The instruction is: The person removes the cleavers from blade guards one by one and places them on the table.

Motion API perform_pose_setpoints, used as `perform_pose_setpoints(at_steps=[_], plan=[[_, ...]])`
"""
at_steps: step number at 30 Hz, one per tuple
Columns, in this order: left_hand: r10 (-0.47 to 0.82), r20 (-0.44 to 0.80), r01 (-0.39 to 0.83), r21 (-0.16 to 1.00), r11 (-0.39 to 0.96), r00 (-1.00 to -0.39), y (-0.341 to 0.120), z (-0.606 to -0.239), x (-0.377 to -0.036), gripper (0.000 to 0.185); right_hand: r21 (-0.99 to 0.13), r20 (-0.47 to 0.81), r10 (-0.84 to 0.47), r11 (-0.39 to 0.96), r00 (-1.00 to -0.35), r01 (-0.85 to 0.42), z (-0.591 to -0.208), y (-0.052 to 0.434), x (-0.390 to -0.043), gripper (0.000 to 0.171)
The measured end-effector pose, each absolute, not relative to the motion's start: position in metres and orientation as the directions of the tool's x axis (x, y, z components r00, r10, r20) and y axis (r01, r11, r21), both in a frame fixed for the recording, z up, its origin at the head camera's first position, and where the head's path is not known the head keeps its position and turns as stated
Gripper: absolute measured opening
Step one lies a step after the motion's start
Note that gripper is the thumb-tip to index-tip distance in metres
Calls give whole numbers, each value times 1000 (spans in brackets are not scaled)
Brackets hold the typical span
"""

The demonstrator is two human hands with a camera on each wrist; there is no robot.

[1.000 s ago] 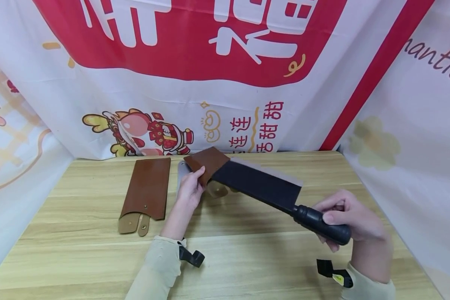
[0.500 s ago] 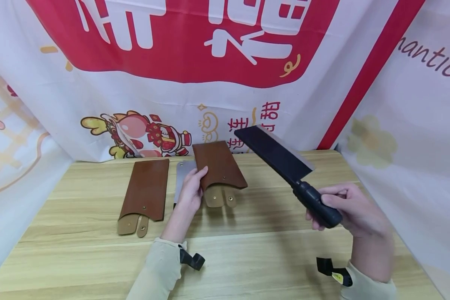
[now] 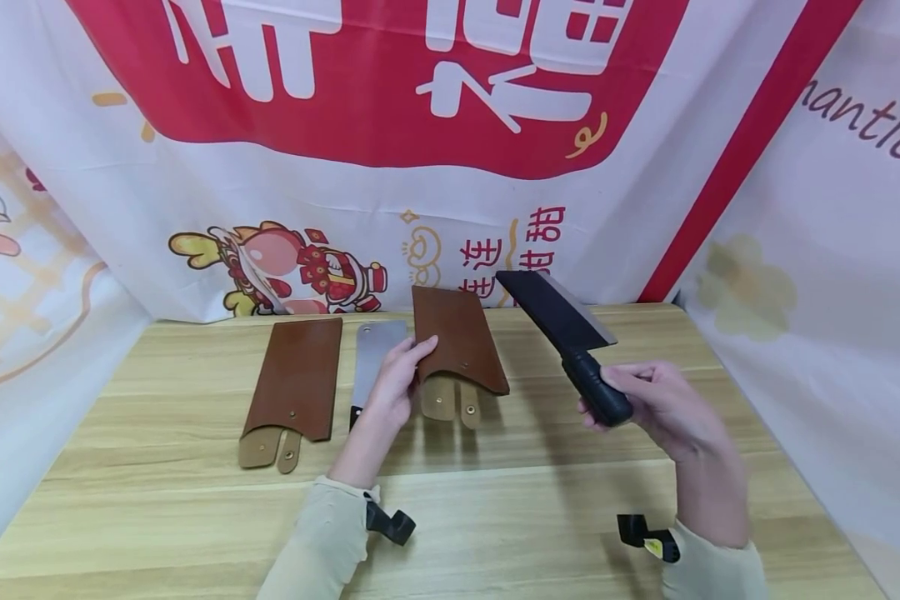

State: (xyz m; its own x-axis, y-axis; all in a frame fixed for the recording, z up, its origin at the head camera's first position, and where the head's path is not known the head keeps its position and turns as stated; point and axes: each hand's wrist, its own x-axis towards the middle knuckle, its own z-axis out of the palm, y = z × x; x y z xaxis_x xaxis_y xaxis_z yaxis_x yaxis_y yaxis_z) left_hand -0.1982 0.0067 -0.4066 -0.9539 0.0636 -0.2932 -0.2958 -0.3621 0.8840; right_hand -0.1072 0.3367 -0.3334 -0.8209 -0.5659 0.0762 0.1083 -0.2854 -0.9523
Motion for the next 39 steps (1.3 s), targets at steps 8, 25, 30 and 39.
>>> perform_pose_setpoints(at_steps=[8, 25, 30, 39], plan=[[90, -279, -293, 890, -350, -956, 13, -413, -198, 36, -948, -50, -481, -253, -875, 193, -349, 332, -120, 39], [108, -312, -330, 889, -317, -944, 18, -424, -198, 36, -946, -202, -382, -163, -902, 281, -376, 322, -142, 30], [115, -328, -348, 880, -323, -938, 16, -426, -198, 38, -931, -239, -378, -172, -894, 322, -384, 322, -146, 27], [114, -360, -377, 867, -326, -926, 16, -428, -198, 38, -909, -307, -356, -167, -883, 383, -391, 323, -149, 24]])
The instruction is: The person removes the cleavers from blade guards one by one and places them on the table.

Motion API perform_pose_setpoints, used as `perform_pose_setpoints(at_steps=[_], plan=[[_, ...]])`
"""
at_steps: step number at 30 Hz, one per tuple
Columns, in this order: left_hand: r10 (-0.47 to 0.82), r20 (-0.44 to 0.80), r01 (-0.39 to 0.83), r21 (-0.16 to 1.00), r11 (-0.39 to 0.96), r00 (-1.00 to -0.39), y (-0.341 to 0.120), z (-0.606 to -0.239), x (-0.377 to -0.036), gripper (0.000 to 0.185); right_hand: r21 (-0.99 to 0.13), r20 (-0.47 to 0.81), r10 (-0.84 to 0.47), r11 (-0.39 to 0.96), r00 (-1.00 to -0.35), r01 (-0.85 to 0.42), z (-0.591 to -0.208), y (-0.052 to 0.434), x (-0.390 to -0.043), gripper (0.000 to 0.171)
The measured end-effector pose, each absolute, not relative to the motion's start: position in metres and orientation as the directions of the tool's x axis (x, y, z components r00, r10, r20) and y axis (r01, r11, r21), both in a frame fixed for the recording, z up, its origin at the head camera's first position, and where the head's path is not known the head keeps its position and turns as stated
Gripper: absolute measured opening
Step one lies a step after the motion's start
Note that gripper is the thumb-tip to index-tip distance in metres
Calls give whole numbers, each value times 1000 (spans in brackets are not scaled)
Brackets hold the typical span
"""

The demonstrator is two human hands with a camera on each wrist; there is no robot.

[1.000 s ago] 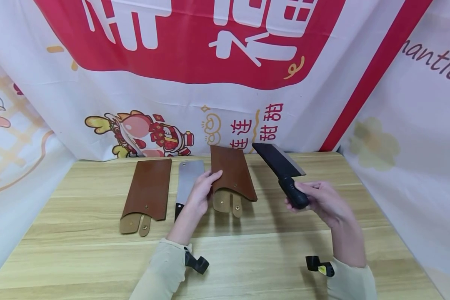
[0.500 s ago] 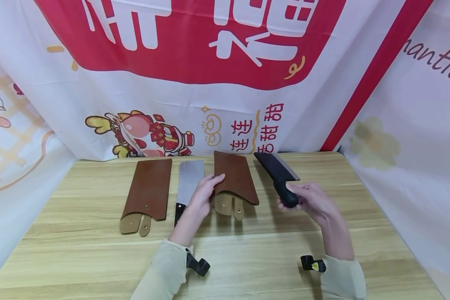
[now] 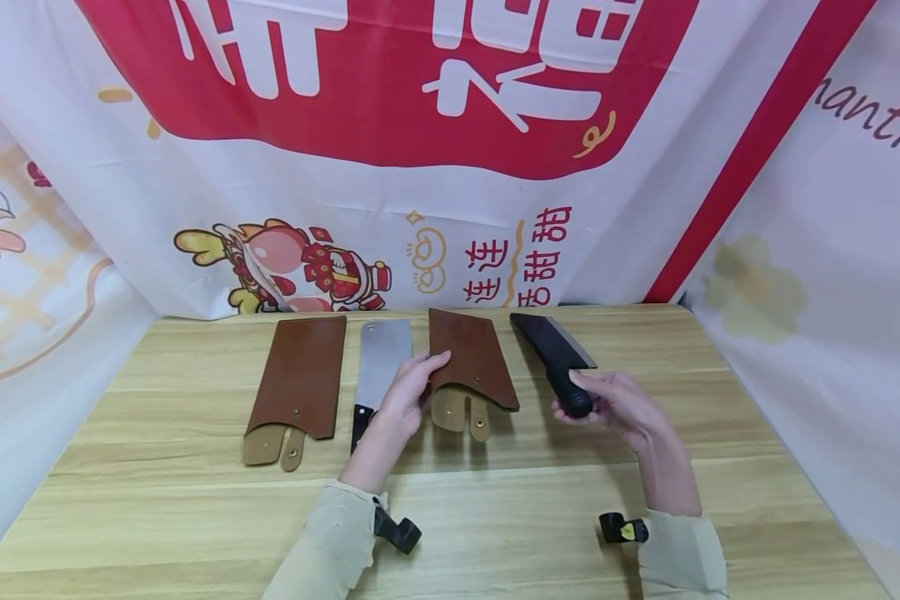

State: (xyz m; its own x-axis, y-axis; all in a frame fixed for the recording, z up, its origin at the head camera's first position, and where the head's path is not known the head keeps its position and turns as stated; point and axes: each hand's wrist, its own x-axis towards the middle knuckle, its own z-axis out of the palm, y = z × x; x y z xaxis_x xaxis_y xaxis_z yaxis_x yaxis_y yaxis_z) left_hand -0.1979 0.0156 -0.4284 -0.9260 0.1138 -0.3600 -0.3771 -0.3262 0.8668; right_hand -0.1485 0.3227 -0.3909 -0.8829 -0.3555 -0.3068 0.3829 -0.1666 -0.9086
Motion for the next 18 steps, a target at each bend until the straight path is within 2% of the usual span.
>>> perform_pose_setpoints(at_steps=[8, 15, 18], plan=[[118, -373, -391, 862, -322, -920, 17, -430, -197, 38, -885, -359, -349, -168, -866, 434, -399, 324, -151, 25], [126, -378, -398, 865, -304, -917, 17, -433, -196, 41, -841, -359, -426, -239, -831, 486, -410, 328, -154, 37], [129, -383, -404, 866, -295, -915, 17, -434, -197, 39, -839, -346, -446, -248, -826, 485, -412, 330, -154, 34]])
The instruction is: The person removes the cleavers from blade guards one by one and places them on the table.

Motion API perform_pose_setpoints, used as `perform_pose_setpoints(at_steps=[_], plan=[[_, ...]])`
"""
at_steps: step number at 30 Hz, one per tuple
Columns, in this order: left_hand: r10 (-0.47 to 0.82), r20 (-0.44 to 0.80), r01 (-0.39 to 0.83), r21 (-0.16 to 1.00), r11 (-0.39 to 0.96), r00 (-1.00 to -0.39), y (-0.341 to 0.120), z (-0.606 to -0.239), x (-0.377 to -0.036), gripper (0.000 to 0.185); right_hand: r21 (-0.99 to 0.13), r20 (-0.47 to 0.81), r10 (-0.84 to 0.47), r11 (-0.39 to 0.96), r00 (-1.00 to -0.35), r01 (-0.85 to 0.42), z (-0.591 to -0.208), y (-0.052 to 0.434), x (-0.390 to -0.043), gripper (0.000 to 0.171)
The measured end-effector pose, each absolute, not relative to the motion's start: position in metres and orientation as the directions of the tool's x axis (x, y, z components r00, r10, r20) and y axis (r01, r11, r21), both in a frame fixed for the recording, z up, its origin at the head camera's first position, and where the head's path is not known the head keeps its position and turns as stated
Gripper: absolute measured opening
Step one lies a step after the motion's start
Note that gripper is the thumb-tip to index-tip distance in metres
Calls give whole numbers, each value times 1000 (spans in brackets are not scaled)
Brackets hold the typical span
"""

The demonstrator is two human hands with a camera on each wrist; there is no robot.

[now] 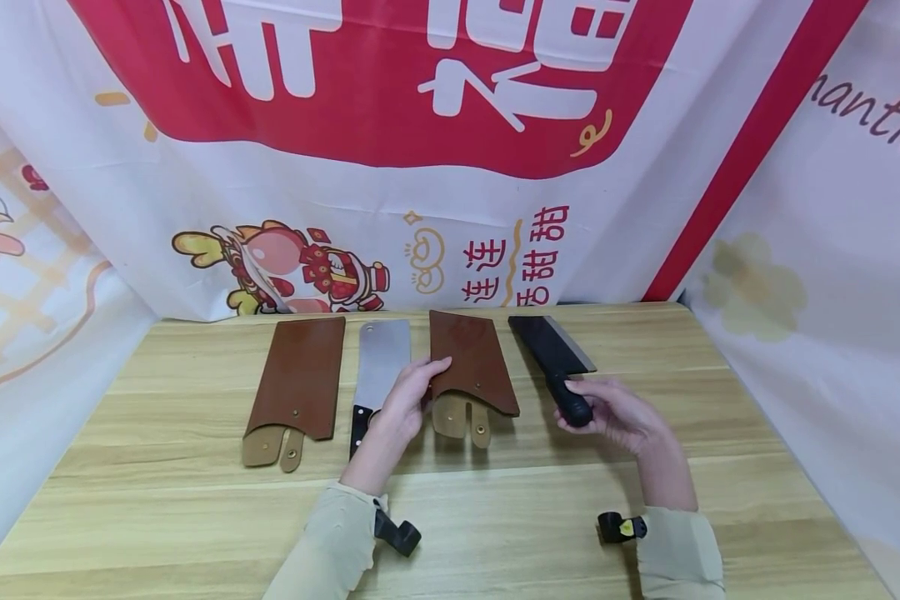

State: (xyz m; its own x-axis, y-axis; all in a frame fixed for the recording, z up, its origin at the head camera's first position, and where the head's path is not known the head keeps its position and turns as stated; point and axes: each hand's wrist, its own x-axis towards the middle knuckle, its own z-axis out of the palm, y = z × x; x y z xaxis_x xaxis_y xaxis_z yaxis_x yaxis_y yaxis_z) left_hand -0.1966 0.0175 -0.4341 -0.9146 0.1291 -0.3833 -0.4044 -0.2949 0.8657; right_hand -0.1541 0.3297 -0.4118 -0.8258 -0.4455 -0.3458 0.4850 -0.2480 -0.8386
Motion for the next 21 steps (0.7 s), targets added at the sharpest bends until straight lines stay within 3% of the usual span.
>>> perform_pose_setpoints(at_steps=[7, 16, 21], plan=[[123, -380, -400, 878, -265, -917, 18, -436, -195, 34, -869, -325, -476, -190, -817, 457, -414, 329, -155, 17], [121, -385, -403, 890, -214, -915, 18, -439, -194, 38, -904, -393, -430, 21, -813, 427, -418, 326, -155, 30], [116, -382, -398, 899, -181, -917, 18, -439, -193, 40, -905, -405, -434, 67, -804, 420, -419, 327, -156, 26]])
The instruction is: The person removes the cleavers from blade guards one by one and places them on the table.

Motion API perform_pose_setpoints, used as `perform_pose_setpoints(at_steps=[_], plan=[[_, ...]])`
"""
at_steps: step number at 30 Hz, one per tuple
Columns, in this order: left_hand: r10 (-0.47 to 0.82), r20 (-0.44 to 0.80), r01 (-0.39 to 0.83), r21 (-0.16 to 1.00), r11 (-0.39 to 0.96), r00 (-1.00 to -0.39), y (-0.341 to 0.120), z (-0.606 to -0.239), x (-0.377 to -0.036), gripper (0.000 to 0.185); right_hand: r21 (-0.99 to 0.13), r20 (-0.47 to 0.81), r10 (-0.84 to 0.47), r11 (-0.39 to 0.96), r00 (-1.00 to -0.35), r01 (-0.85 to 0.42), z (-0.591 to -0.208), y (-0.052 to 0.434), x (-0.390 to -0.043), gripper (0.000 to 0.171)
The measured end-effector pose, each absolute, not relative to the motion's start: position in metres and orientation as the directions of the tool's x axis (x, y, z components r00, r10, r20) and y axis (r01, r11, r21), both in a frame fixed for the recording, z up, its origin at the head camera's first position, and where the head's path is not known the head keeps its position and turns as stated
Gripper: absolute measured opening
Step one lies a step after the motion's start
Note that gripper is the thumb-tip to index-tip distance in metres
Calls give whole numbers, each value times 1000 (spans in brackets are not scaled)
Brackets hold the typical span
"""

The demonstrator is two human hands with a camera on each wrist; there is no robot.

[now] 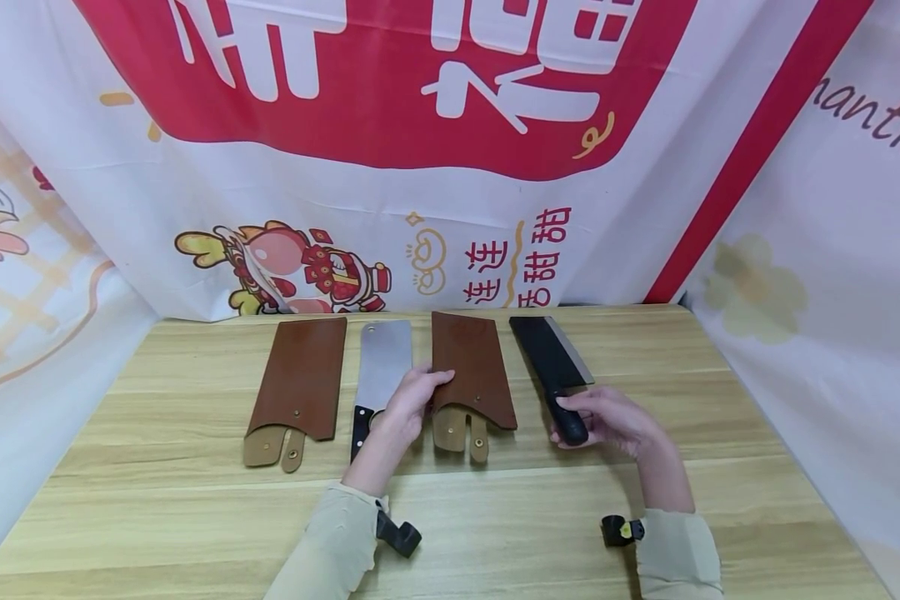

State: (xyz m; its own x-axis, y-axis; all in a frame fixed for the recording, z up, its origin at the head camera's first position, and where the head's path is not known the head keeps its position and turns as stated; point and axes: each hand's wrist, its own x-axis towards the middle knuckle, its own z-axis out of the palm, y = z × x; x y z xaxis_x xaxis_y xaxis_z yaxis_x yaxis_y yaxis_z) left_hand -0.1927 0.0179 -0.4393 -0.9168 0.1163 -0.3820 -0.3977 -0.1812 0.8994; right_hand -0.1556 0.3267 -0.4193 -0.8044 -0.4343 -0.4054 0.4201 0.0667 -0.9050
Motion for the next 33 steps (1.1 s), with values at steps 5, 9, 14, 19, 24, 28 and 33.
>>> perform_pose_setpoints(at_steps=[5, 9, 14, 19, 24, 28, 33], plan=[[81, -347, -355, 925, -134, -934, 19, -442, -194, 46, -905, -416, -441, 122, -795, 407, -422, 327, -157, 24], [46, -291, -294, 952, -87, -956, 20, -443, -194, 52, -900, -433, -416, 164, -800, 403, -423, 326, -156, 25], [18, -201, -200, 978, 68, -979, 20, -442, -194, 59, -897, -440, -381, 236, -813, 374, -423, 322, -156, 20], [34, -96, -74, 910, 409, -995, 17, -440, -194, 65, -871, -460, -316, 340, -830, 354, -423, 317, -159, 21], [64, -121, -61, 809, 584, -991, 13, -434, -192, 67, -845, -475, -261, 403, -840, 352, -422, 310, -160, 42], [70, -134, -56, 753, 655, -989, 11, -432, -191, 66, -827, -479, -228, 442, -848, 348, -420, 303, -160, 45], [78, -113, -17, 666, 746, -991, 13, -427, -187, 59, -792, -471, -202, 525, -859, 311, -415, 296, -158, 34]])
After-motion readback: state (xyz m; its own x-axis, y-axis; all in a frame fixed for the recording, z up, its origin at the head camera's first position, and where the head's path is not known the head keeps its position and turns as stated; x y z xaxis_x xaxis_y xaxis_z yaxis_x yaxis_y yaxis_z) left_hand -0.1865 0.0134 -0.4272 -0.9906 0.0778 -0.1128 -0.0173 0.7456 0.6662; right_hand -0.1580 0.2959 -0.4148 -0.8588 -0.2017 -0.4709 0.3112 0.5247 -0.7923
